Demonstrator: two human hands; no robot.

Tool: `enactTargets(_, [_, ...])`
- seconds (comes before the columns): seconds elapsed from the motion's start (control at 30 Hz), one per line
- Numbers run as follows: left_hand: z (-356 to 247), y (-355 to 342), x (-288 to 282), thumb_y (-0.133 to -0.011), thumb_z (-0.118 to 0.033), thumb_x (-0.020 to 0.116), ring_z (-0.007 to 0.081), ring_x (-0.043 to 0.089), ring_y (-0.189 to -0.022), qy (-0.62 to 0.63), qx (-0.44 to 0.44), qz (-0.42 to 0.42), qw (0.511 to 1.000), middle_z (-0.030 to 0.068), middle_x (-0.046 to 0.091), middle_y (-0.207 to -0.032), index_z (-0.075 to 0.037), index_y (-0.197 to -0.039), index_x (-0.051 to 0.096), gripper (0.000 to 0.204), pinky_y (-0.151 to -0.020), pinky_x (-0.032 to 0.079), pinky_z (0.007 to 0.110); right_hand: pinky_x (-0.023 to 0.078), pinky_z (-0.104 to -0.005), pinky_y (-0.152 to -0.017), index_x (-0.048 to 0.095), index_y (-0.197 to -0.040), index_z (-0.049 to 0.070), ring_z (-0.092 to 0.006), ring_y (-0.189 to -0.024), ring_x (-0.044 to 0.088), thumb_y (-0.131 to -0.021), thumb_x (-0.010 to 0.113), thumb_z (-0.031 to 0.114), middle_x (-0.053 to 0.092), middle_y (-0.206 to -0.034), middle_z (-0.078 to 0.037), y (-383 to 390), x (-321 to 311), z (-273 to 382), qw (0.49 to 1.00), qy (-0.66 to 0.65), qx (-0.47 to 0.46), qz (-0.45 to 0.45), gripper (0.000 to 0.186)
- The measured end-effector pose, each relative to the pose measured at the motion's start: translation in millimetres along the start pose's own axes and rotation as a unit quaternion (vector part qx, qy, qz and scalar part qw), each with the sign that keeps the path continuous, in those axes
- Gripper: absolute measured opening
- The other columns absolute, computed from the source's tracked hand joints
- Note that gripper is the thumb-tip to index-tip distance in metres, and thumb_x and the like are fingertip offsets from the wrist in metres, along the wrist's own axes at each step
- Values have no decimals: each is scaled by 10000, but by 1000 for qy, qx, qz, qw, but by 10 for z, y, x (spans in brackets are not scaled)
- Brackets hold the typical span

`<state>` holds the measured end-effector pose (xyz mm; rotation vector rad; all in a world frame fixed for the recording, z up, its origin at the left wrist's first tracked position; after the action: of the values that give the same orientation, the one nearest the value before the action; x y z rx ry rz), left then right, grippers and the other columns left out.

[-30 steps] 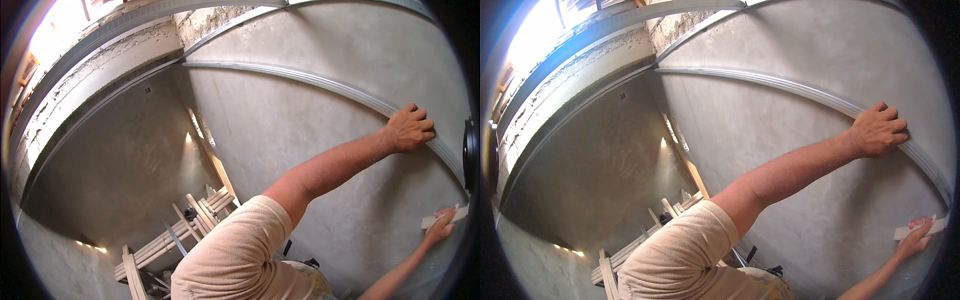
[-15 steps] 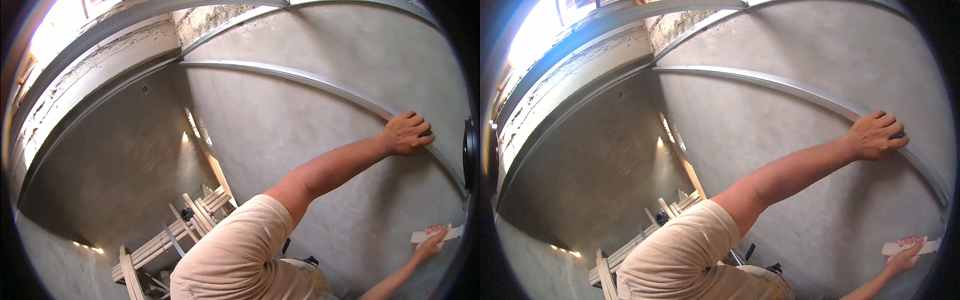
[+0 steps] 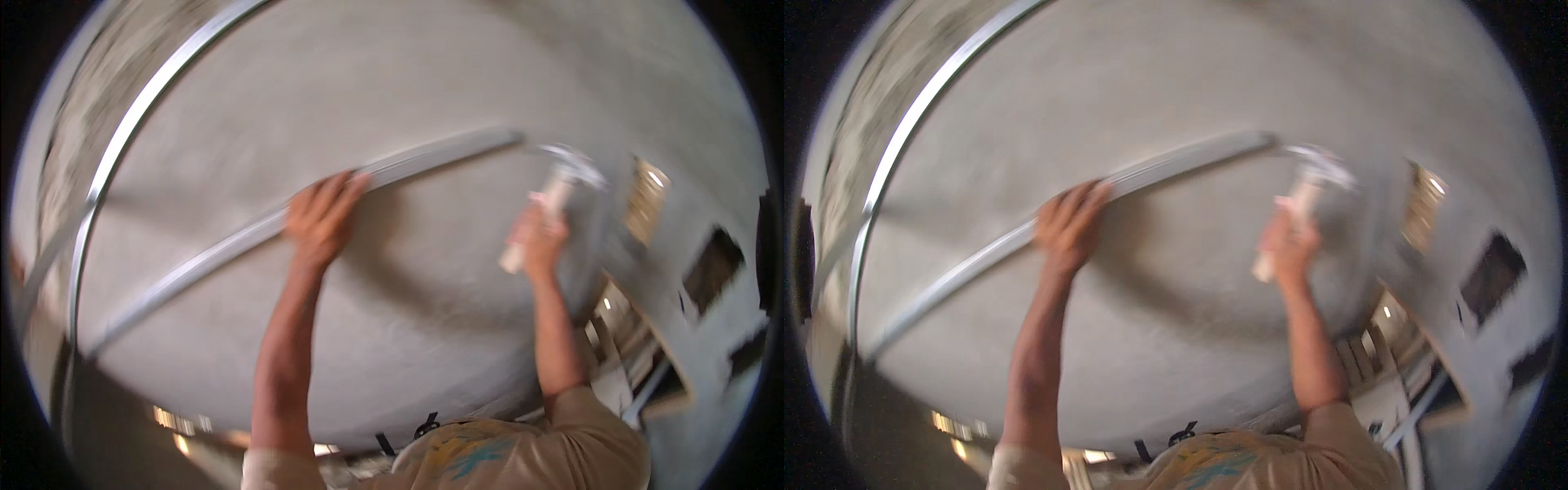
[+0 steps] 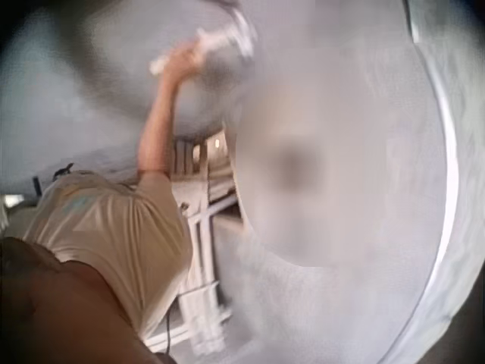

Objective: The person mounts a metal track along the upper wall by positioning it against the plaster and hammering it into place while standing on a wooden scaffold.

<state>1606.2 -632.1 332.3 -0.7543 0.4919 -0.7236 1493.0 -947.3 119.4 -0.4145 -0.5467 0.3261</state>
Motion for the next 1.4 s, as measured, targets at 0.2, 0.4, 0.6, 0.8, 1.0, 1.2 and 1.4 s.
enactTargets(0.2, [-196, -156, 61, -892, -141, 743, 159, 685, -939, -50, 9, 11, 999, -71, 748, -1146, -301, -1289, 717, 429, -807, 487, 307, 440, -330, -514, 570, -924, -2, -123, -527, 499, -1022, 654, 198, 532, -613, -24, -260, 105, 197, 997, 24, -72, -5, 238])
enactTargets(0.4, [-266, -113, 91, -885, -166, 758, 156, 676, -933, -58, 5, 31, 998, -84, 745, -1149, -309, -1314, 700, 456, -815, 478, 300, 442, -357, -541, 560, -916, -12, -171, -568, 527, -1007, 675, 198, 548, -659, -112, -259, 121, 94, 990, -8, -133, -54, 256])
enactTargets(0.6, [-210, -44, 139, -829, -121, 763, 186, 666, -970, -44, -5, 52, 998, -53, 731, -1192, -306, -1357, 674, 566, -841, 482, 339, 464, -358, -578, 579, -972, -28, -165, -600, 536, -1006, 655, 174, 562, -672, -69, -328, 377, -82, 996, -5, -88, -30, 218])
enactTargets(0.8, [-250, -129, 95, -875, -152, 756, 154, 667, -912, -58, 1, 30, 998, -83, 744, -1145, -316, -1314, 704, 471, -792, 471, 300, 436, -310, -566, 580, -960, -17, -110, -622, 478, -1016, 640, 147, 523, -695, -31, -189, 341, -17, 976, -122, -164, -70, 183])
enactTargets(1.0, [-232, -59, 102, -898, -183, 755, 136, 665, -886, -74, 8, 22, 997, -103, 748, -1127, -324, -1286, 723, 414, -770, 462, 280, 431, -323, -549, 564, -966, -12, -128, -600, 481, -1005, 655, 128, 525, -689, -33, -12, 606, -28, 994, -17, -108, 22, 171])
enactTargets(1.2, [-188, -36, 101, -905, -198, 751, 137, 666, -887, -65, 0, 21, 998, -100, 749, -1129, -327, -1268, 734, 386, -775, 467, 282, 423, -319, -531, 554, -952, -5, -124, -580, 456, -992, 643, 81, 496, -673, -20, 105, 841, 127, 990, -54, -131, 19, 129])
enactTargets(1.4, [-177, -123, 124, -906, -215, 731, 172, 672, -944, -72, 5, 30, 997, -60, 735, -1176, -275, -1318, 700, 417, -806, 485, 330, 457, -338, -549, 568, -931, -1, -137, -614, 521, -1004, 649, 130, 558, -694, -62, 69, 852, 209, 990, 19, -142, -7, 170])
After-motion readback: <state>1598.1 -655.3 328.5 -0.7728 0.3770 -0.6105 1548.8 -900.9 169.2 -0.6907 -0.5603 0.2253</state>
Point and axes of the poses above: each hand's wrist, its own y-axis away from the middle knuckle, its own x-axis out of the palm, z = x × y, the point moved 10 cm from there along -y, towards the middle knuckle
